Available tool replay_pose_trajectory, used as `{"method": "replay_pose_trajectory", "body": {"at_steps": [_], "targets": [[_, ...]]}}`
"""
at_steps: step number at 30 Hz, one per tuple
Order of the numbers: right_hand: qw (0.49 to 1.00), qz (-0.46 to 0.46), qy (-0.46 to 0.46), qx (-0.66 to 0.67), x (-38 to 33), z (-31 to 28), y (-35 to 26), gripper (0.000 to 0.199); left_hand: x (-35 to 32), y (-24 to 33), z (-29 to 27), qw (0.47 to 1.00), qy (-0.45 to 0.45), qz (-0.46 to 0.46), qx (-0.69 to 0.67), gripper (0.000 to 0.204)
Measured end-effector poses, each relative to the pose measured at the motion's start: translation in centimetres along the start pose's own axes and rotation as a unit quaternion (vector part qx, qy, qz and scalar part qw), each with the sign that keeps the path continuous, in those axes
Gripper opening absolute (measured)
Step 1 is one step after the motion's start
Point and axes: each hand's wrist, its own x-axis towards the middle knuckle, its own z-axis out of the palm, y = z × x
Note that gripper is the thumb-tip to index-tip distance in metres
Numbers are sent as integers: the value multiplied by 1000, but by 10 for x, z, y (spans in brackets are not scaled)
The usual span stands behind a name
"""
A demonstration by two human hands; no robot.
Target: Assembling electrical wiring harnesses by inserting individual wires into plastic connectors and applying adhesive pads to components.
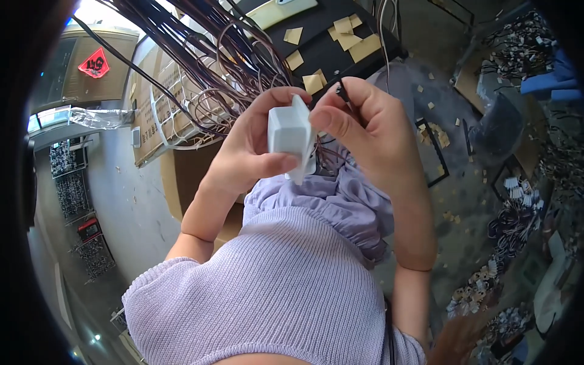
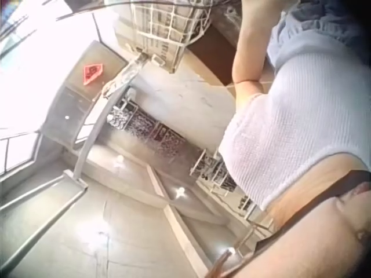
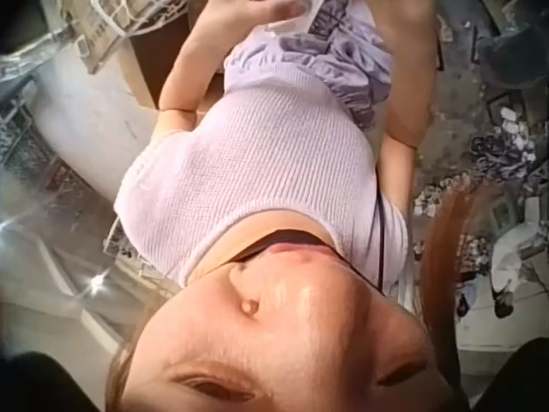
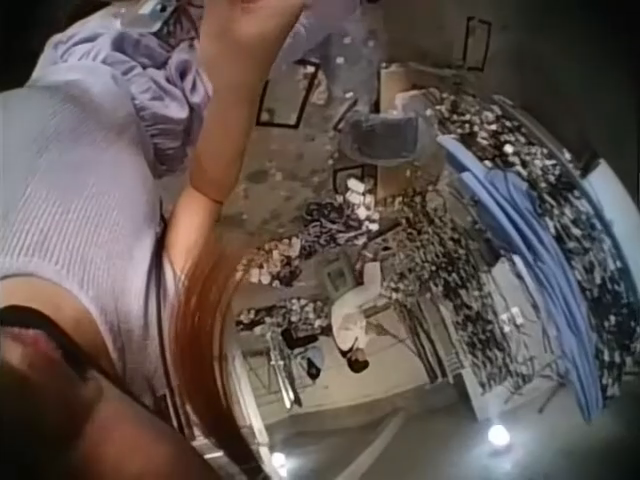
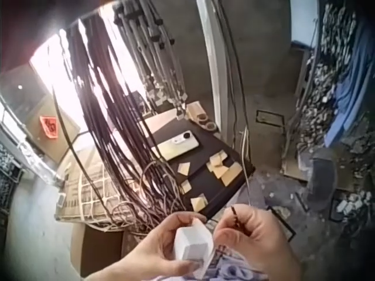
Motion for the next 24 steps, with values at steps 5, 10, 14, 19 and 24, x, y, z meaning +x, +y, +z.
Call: {"method": "replay_pose_trajectory", "body": {"at_steps": [5, 10, 14, 19, 24], "targets": [[969, -60, 137, -195, 4, 2, -4, 27, 3, -14, 3, 954, 95, 161, 234, 94], [953, -72, 7, -294, 18, -1, -15, 20, 0, -12, 8, 931, 70, 173, 315, 98], [989, 6, 5, -148, 22, 0, -5, 17, 1, -13, 7, 910, 57, 222, 344, 95], [997, 66, 7, -44, 15, -4, -7, 22, 3, -20, 2, 892, 78, 274, 350, 94], [995, 16, 62, -70, 4, -8, -7, 24, 6, -16, 2, 922, 136, 230, 281, 92]]}}
